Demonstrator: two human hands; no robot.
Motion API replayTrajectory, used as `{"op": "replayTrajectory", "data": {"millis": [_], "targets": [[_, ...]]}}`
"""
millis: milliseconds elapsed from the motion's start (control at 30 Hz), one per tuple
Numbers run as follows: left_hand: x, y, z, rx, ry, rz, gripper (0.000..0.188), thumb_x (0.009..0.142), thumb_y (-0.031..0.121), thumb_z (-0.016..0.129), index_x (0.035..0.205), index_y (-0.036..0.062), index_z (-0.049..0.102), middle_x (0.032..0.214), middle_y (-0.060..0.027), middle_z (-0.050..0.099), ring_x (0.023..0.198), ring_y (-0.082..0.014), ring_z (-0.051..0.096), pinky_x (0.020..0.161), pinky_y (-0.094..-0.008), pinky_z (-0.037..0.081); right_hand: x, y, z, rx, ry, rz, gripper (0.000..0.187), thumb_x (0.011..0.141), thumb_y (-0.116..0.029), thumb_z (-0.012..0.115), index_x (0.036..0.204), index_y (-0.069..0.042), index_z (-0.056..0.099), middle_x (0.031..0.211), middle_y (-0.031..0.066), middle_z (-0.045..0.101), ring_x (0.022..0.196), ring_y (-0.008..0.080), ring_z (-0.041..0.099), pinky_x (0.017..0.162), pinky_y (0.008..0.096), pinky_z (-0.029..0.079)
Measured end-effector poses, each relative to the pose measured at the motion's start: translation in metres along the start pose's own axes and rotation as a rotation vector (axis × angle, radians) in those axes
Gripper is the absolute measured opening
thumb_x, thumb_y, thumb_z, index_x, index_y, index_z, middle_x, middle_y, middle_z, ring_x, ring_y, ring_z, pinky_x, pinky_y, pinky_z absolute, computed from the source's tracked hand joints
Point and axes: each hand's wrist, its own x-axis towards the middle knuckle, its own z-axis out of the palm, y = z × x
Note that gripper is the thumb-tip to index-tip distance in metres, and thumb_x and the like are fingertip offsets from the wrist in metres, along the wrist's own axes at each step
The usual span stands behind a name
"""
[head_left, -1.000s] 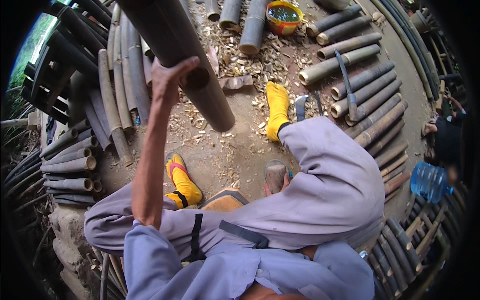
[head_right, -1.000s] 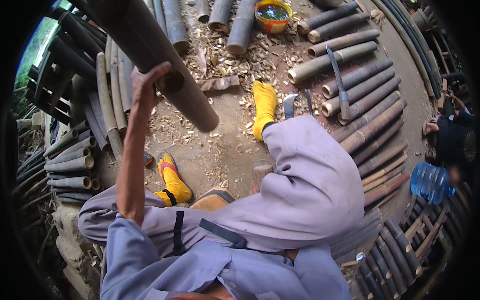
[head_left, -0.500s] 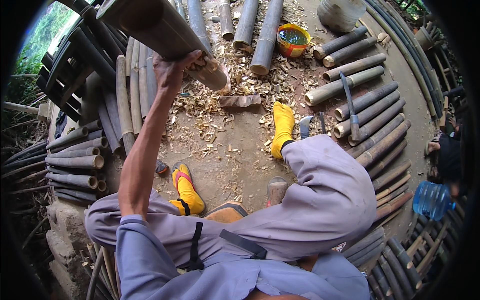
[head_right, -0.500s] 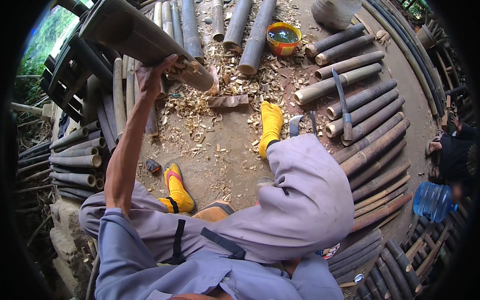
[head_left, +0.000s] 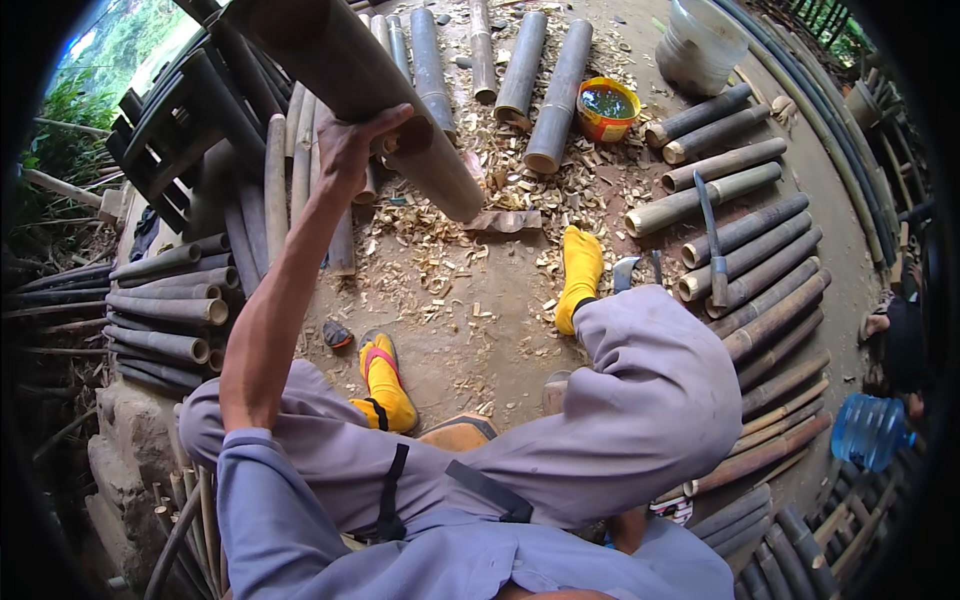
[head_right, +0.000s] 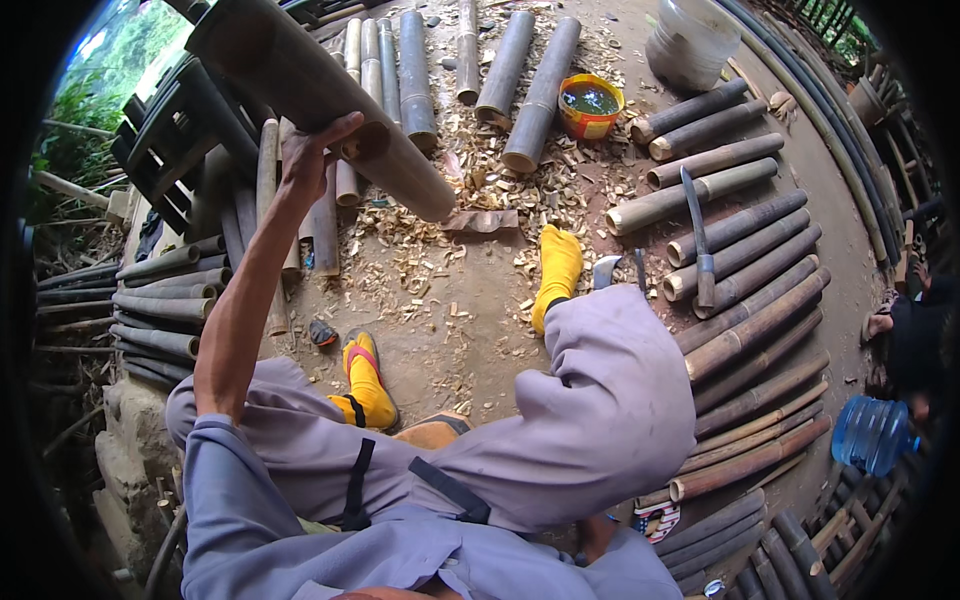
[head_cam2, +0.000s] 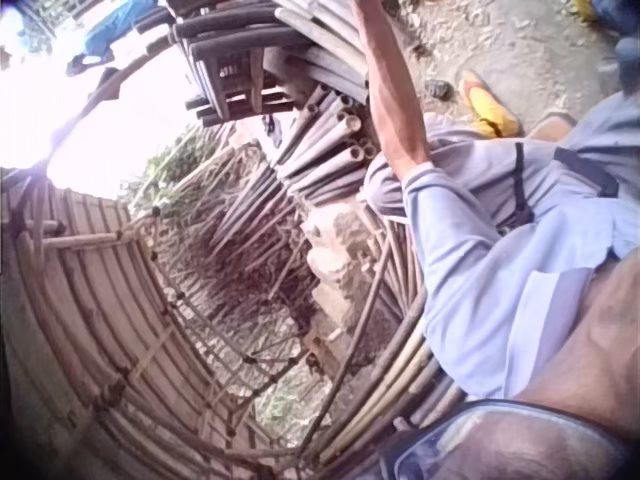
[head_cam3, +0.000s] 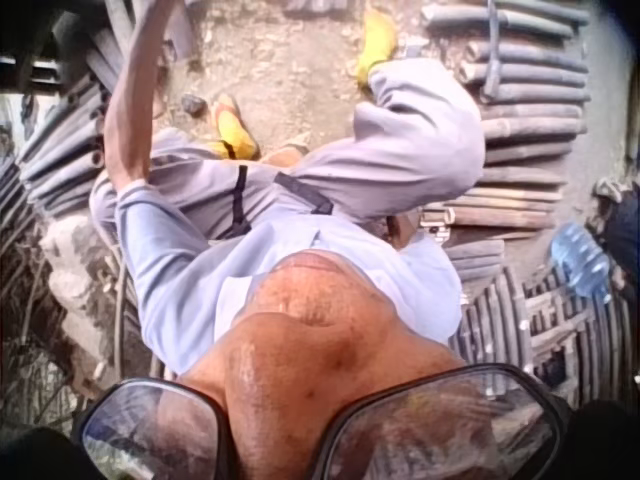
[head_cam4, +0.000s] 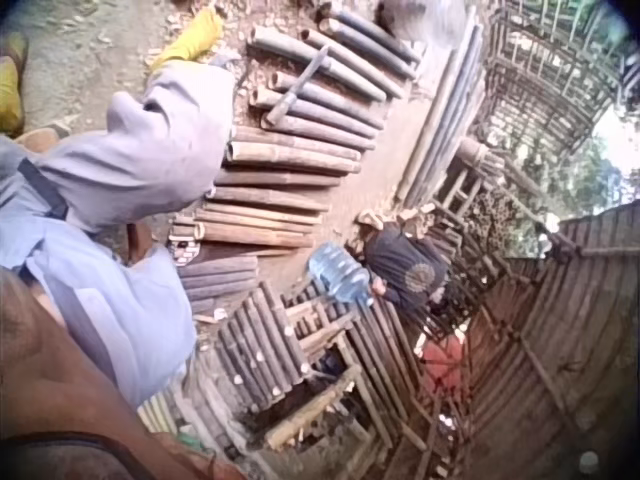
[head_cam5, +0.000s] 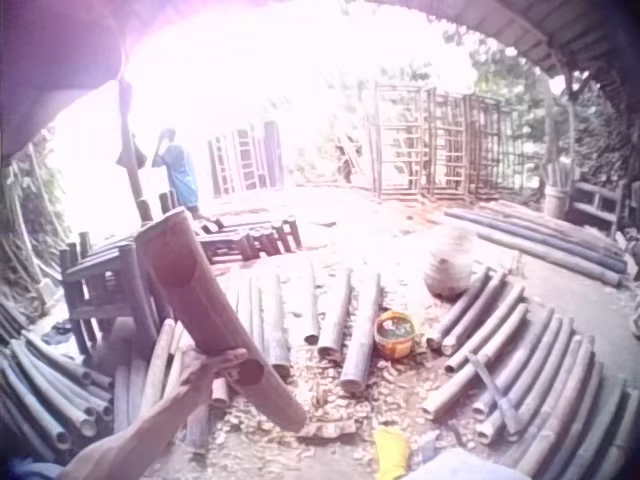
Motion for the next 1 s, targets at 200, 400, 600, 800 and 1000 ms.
{"op": "replayTrajectory", "data": {"millis": [200, 400, 600, 800, 1000], "targets": [[-0.014, 0.016, 0.02, -0.116, -0.034, -0.009, 0.043, 0.065, 0.016, 0.084, 0.101, 0.0026, 0.065, 0.091, -0.007, 0.068, 0.079, -0.0149, 0.065, 0.072, -0.0288, 0.051, 0.098, -0.103, -0.068, 0.08, 0.135, -0.397, 0.033, 0.078, -0.011, 0.066, 0.11, -0.004, 0.062, 0.088, 0.0144, 0.064, 0.086, 0.0261, 0.062, 0.078, 0.0382, 0.049], [-0.032, 0.017, 0.061, -0.264, -0.036, 0.099, 0.052, 0.062, 0.007, 0.086, 0.106, 0.0001, 0.058, 0.093, -0.0087, 0.067, 0.078, -0.0167, 0.066, 0.071, -0.0287, 0.055, 0.163, -0.265, -0.086, -0.121, 0.035, -1.095, 0.048, 0.078, -0.013, 0.066, 0.125, -0.013, 0.057, 0.123, 0.0071, 0.06, 0.112, 0.0291, 0.05, 0.101, 0.0408, 0.038], [-0.034, 0.008, 0.076, -0.334, -0.049, 0.191, 0.054, 0.062, 0.011, 0.086, 0.107, -0.0005, 0.058, 0.097, -0.0099, 0.067, 0.083, -0.0165, 0.065, 0.074, -0.0283, 0.055, 0.201, -0.308, -0.014, -0.293, 0.207, -1.313, 0.058, 0.077, -0.031, 0.071, 0.129, -0.021, 0.049, 0.127, 0.0073, 0.051, 0.118, 0.0352, 0.045, 0.098, 0.05, 0.037], [-0.032, 0.006, 0.066, -0.213, -0.05, 0.14, 0.053, 0.062, 0.013, 0.086, 0.107, -0.0004, 0.06, 0.096, -0.0087, 0.067, 0.084, -0.0157, 0.065, 0.076, -0.0273, 0.055, 0.213, -0.306, 0.011, -0.36, 0.177, -1.244, 0.035, 0.086, -0.025, 0.061, 0.12, -0.018, 0.056, 0.112, 0.0104, 0.054, 0.108, 0.034, 0.049, 0.09, 0.0516, 0.04], [-0.023, -0.006, 0.053, -0.238, -0.019, 0.192, 0.042, 0.064, 0.012, 0.085, 0.099, -0.0003, 0.065, 0.09, -0.008, 0.069, 0.08, -0.0145, 0.066, 0.075, -0.0265, 0.054, 0.21, -0.306, 0.016, -0.352, 0.34, -1.374, 0.041, 0.081, -0.019, 0.064, 0.12, -0.01, 0.057, 0.115, 0.0104, 0.055, 0.109, 0.0336, 0.051, 0.092, 0.0495, 0.043]]}}
